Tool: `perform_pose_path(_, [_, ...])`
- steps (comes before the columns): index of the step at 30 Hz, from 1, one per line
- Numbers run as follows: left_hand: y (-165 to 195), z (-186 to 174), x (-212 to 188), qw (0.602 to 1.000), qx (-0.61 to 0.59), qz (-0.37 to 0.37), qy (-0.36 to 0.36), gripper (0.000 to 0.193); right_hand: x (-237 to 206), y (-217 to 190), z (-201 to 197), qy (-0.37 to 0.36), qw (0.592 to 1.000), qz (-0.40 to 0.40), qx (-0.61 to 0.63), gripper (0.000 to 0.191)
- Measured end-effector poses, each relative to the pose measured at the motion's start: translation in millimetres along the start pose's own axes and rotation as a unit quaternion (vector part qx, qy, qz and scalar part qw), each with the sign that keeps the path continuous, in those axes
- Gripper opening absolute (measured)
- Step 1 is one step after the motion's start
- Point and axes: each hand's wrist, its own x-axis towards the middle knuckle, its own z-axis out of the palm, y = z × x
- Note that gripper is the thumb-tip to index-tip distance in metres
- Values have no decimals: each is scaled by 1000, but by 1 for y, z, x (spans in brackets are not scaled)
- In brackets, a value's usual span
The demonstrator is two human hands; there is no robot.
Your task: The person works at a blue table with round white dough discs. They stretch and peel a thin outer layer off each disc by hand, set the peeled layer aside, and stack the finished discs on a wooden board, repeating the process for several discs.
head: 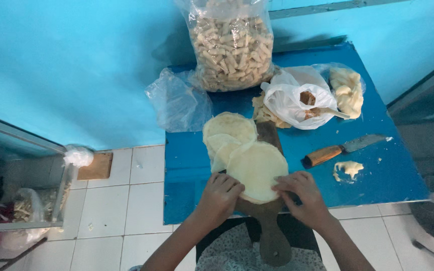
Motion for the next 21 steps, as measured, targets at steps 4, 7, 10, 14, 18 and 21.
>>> perform_pose_path(4, [-5,-15,8,1000,-29,0,2,17,3,-8,-9,15,1000,-14,7,38])
perform_pose_path(7, [-25,-23,21,997,-29,-39,54,21,6,-16,-17,8,1000,-6,27,43])
perform_pose_path(10, [-48,-20,41,992,3,-108,72,26,17,-24,-14,-45,998,-27,26,51])
perform_pose_path(14, [-65,-7,54,987,23,-159,31,27,26,-34,-1,-118,991,-61,14,57])
perform_pose_path(18, [-70,-2,56,981,7,-194,16,18,24,-33,3,-115,991,-60,20,53])
perform_pose_path(21, [-70,-13,59,983,-5,-176,48,15,26,-26,-1,-82,994,-67,35,55])
